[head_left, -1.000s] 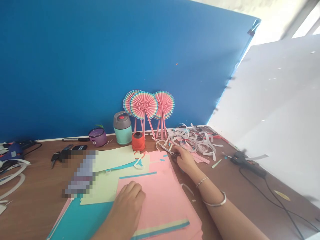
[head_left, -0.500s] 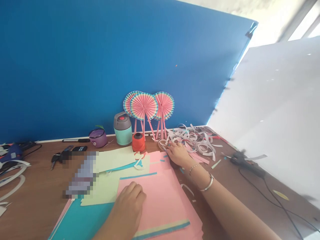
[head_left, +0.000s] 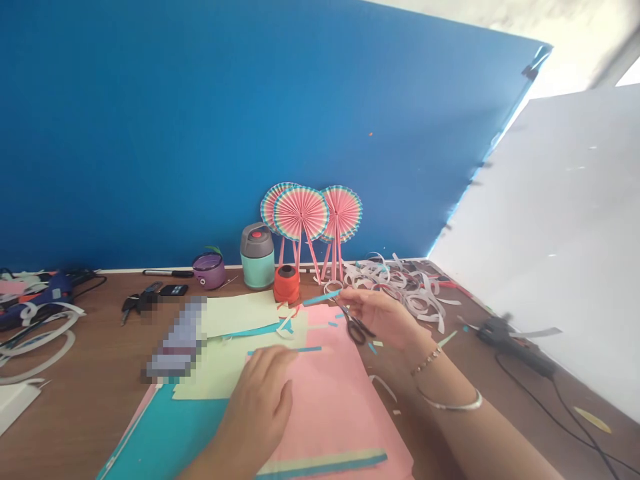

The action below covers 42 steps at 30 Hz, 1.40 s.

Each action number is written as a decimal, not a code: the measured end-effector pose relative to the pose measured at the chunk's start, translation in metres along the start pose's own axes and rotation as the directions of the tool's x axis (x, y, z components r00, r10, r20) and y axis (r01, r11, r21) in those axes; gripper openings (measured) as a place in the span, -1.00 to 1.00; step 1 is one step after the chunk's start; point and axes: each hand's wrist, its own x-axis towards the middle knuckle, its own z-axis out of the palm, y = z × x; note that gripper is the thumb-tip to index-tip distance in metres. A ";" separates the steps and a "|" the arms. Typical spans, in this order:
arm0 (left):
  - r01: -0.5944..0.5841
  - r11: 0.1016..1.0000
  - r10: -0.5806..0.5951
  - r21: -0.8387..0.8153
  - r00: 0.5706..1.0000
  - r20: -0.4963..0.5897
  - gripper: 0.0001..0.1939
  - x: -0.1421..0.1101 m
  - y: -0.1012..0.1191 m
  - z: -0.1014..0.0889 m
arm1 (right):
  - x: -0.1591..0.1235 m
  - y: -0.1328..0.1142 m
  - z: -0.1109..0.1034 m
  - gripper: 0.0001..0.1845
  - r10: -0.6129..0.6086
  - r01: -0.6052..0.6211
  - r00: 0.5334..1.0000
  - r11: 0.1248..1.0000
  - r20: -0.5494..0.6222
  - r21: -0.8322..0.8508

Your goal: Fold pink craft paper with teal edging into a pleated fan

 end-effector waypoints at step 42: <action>-0.189 0.974 0.149 0.125 0.949 0.277 -0.57 0.001 -0.006 -0.003 | -0.024 0.027 0.031 -0.81 0.160 -0.161 0.986 0.807 -0.052 -0.568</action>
